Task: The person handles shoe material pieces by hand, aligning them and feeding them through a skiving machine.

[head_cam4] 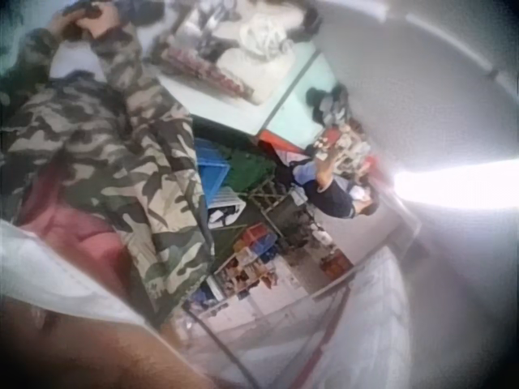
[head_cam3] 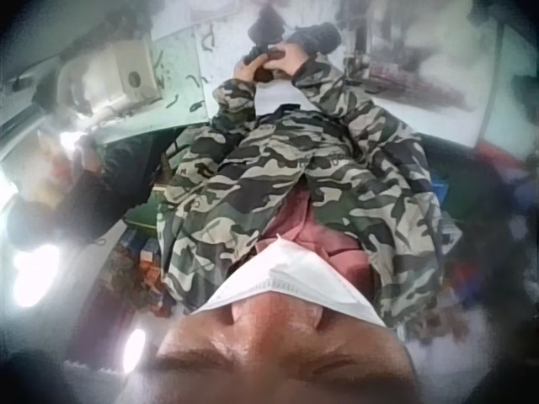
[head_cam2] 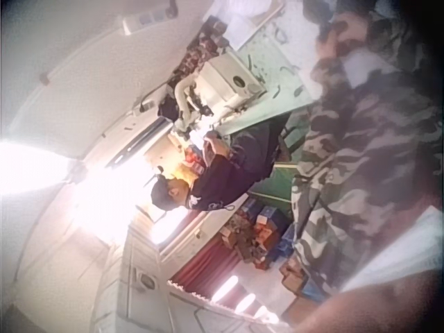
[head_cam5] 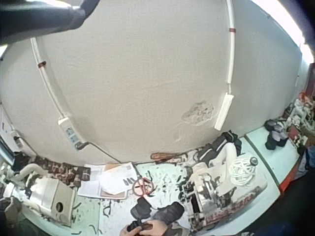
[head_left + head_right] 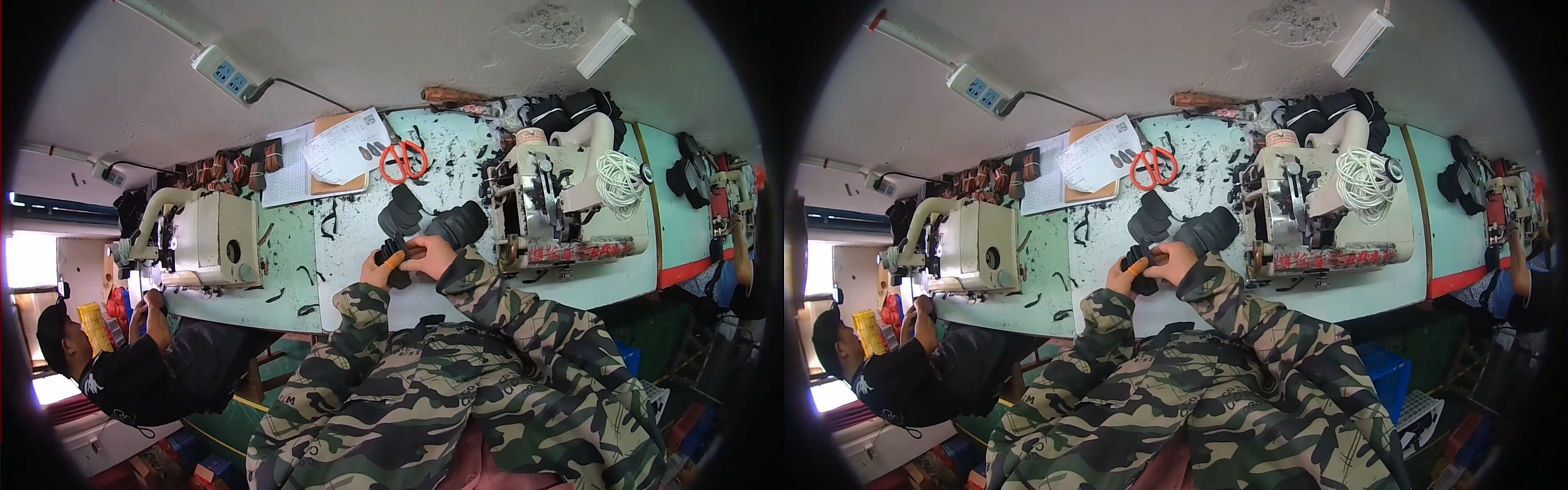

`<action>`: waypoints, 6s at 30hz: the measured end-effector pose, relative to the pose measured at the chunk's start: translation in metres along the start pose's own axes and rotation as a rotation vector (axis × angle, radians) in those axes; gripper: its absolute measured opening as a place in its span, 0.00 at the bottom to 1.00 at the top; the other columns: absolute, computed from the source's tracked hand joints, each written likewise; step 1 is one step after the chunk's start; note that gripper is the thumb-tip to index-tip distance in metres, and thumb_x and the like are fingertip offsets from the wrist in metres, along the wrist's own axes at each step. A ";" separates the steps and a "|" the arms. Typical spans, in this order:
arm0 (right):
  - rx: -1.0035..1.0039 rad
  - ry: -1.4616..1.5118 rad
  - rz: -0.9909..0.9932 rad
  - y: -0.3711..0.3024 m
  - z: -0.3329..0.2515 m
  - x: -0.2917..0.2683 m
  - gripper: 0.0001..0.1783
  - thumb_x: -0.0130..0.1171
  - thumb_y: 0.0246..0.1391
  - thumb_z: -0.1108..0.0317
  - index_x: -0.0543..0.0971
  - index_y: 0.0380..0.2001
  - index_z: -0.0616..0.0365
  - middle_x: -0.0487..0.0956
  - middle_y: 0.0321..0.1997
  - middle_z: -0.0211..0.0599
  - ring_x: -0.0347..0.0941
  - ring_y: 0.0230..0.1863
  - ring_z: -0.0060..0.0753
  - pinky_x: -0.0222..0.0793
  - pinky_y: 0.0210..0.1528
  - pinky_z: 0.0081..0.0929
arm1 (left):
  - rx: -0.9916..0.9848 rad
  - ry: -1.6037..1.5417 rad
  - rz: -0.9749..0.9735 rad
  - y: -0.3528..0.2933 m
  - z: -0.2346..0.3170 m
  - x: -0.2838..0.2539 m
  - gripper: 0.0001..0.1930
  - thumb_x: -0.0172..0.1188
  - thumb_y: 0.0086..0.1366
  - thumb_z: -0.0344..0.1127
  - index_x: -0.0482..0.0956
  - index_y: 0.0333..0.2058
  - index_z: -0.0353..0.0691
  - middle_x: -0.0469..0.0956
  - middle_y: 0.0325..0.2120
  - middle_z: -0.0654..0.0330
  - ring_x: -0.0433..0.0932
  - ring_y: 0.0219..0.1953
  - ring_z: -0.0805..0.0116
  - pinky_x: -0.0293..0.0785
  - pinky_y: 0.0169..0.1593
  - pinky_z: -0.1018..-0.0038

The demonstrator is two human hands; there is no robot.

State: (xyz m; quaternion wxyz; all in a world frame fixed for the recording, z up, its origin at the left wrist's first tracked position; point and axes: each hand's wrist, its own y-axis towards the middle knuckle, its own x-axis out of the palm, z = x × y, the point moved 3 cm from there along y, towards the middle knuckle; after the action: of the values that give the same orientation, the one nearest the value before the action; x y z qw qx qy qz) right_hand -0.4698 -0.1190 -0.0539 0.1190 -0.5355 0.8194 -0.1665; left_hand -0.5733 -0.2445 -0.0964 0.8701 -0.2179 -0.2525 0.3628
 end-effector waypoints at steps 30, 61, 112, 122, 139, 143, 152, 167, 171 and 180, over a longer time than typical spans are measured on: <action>-0.241 -0.602 0.508 0.026 -0.018 -0.030 0.12 0.57 0.47 0.64 0.76 0.31 0.63 0.78 0.24 0.44 0.74 0.28 0.54 0.71 0.34 0.44 | -0.176 -0.195 -0.033 0.015 0.021 -0.016 0.20 0.53 0.62 0.36 0.69 0.48 0.27 0.77 0.37 0.46 0.80 0.34 0.53 0.80 0.31 0.65; -0.294 -0.306 0.562 -0.115 -0.068 -0.104 0.13 0.58 0.37 0.60 0.79 0.21 0.58 0.74 0.16 0.45 0.73 0.20 0.43 0.67 0.25 0.36 | 0.501 0.907 -0.224 -0.076 0.102 0.165 0.16 0.68 0.51 0.33 0.79 0.37 0.30 0.79 0.25 0.58 0.75 0.28 0.74 0.73 0.34 0.75; -0.855 -0.392 0.606 -0.171 -0.024 -0.359 0.14 0.57 0.42 0.76 0.75 0.37 0.57 0.72 0.37 0.38 0.69 0.40 0.42 0.67 0.42 0.32 | 0.103 0.286 -0.204 -0.023 0.023 0.411 0.18 0.47 0.68 0.39 0.71 0.43 0.25 0.78 0.34 0.48 0.80 0.31 0.62 0.80 0.31 0.74; -0.520 0.065 0.561 -0.174 -0.036 -0.406 0.11 0.56 0.50 0.73 0.74 0.39 0.64 0.76 0.33 0.33 0.70 0.34 0.20 0.68 0.39 0.22 | 0.034 0.113 -0.128 -0.024 0.014 0.401 0.19 0.43 0.70 0.40 0.68 0.47 0.26 0.77 0.38 0.46 0.80 0.34 0.59 0.79 0.30 0.73; 0.005 -0.764 0.766 -0.223 -0.038 -0.319 0.28 0.69 0.38 0.63 0.69 0.42 0.59 0.71 0.37 0.44 0.70 0.43 0.50 0.69 0.41 0.43 | 0.413 0.413 -0.060 -0.024 -0.012 0.396 0.12 0.61 0.53 0.28 0.77 0.37 0.29 0.80 0.30 0.57 0.75 0.32 0.72 0.72 0.39 0.76; 0.074 -0.813 0.704 -0.215 -0.036 -0.318 0.26 0.68 0.39 0.62 0.69 0.40 0.61 0.73 0.36 0.48 0.71 0.42 0.53 0.68 0.42 0.43 | 0.529 0.584 0.001 -0.030 -0.002 0.397 0.13 0.62 0.53 0.29 0.77 0.37 0.29 0.80 0.29 0.55 0.76 0.32 0.71 0.72 0.40 0.74; -0.180 -0.599 0.424 -0.233 -0.048 -0.346 0.22 0.62 0.42 0.69 0.69 0.41 0.62 0.76 0.33 0.50 0.74 0.37 0.53 0.68 0.39 0.40 | 0.725 0.636 0.166 -0.031 0.010 0.384 0.16 0.62 0.55 0.31 0.76 0.41 0.29 0.80 0.31 0.50 0.78 0.34 0.63 0.72 0.43 0.72; -0.462 -0.793 0.215 -0.232 -0.061 -0.336 0.23 0.60 0.39 0.74 0.69 0.44 0.57 0.72 0.39 0.43 0.69 0.45 0.48 0.66 0.44 0.40 | -0.151 -0.129 -0.449 -0.039 -0.005 0.397 0.11 0.50 0.62 0.28 0.75 0.41 0.31 0.78 0.31 0.55 0.80 0.30 0.65 0.79 0.32 0.72; -0.555 -0.898 0.284 -0.231 -0.056 -0.348 0.21 0.62 0.39 0.71 0.70 0.40 0.60 0.73 0.37 0.46 0.71 0.41 0.48 0.68 0.40 0.41 | -0.061 0.080 -0.368 -0.032 -0.015 0.396 0.10 0.53 0.60 0.25 0.76 0.40 0.31 0.78 0.32 0.55 0.80 0.31 0.65 0.79 0.33 0.71; -0.157 -0.566 0.625 -0.196 -0.038 -0.342 0.18 0.55 0.49 0.66 0.66 0.44 0.59 0.69 0.40 0.49 0.70 0.37 0.57 0.67 0.39 0.46 | 0.451 0.678 0.139 0.002 0.005 0.419 0.18 0.66 0.55 0.38 0.70 0.35 0.31 0.76 0.24 0.54 0.74 0.28 0.67 0.71 0.33 0.70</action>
State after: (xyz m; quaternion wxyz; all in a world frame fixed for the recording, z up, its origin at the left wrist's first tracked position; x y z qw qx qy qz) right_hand -0.1836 0.1272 0.0652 0.3428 -0.2932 0.8875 0.0939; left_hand -0.3216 0.0686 0.0243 0.9034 -0.1456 0.1497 0.3746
